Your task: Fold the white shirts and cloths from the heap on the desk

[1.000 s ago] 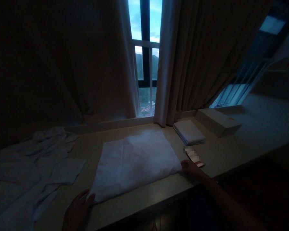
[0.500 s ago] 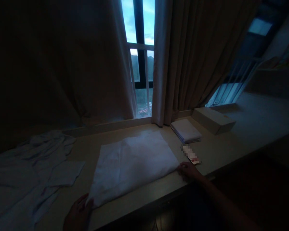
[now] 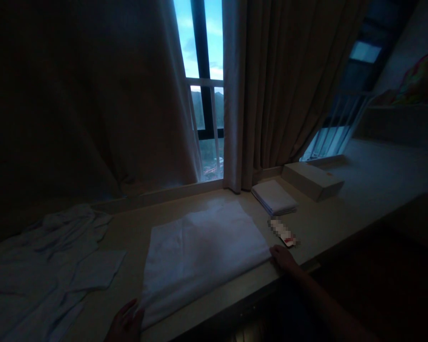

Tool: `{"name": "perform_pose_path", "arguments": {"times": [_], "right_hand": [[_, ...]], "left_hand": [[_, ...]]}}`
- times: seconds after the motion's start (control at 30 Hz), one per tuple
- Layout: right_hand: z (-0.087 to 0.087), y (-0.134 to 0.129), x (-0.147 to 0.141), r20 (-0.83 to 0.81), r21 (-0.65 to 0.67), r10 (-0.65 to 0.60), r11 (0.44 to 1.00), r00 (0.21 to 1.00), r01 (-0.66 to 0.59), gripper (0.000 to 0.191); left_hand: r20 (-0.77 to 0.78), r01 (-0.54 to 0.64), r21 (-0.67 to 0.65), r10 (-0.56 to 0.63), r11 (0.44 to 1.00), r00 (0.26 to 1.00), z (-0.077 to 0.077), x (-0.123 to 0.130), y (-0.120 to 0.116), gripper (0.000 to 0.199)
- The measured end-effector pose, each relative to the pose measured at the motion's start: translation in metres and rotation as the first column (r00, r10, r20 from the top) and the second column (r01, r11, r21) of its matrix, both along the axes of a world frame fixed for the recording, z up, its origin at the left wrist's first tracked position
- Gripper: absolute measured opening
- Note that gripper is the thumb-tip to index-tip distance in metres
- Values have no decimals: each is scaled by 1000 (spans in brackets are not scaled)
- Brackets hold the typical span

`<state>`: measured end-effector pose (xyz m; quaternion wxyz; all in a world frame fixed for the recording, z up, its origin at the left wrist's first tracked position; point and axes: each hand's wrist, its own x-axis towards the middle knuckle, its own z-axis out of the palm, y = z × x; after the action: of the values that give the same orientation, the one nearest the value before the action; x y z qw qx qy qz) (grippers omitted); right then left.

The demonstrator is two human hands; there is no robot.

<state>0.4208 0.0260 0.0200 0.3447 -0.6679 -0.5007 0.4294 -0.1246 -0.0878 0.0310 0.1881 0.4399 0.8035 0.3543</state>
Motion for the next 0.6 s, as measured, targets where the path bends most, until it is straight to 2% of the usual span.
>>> {"name": "perform_pose_path", "arguments": {"times": [0.13,0.23,0.43,0.5,0.6], "right_hand": [[0,-2,3,35,89,18,996,999,-21,38],[5,-4,7,48,144,-15,990,999,8,42],[18,-5,8,-145,16,-67,997,987,70,52],[22,-4,6,-133,16,-49,999,990,52,54],[27,-3,3,-29,85,0,996,1000,3,49]], "left_hand": [[-18,-37,-52,36,998,999,-1,5,-3,60],[0,-51,-49,51,997,999,-1,6,-5,61],[33,-65,-55,67,996,997,-7,6,-6,57],[51,-80,-60,83,995,995,-10,5,-6,58],[51,-79,-39,81,996,995,-13,4,-5,58]]}}
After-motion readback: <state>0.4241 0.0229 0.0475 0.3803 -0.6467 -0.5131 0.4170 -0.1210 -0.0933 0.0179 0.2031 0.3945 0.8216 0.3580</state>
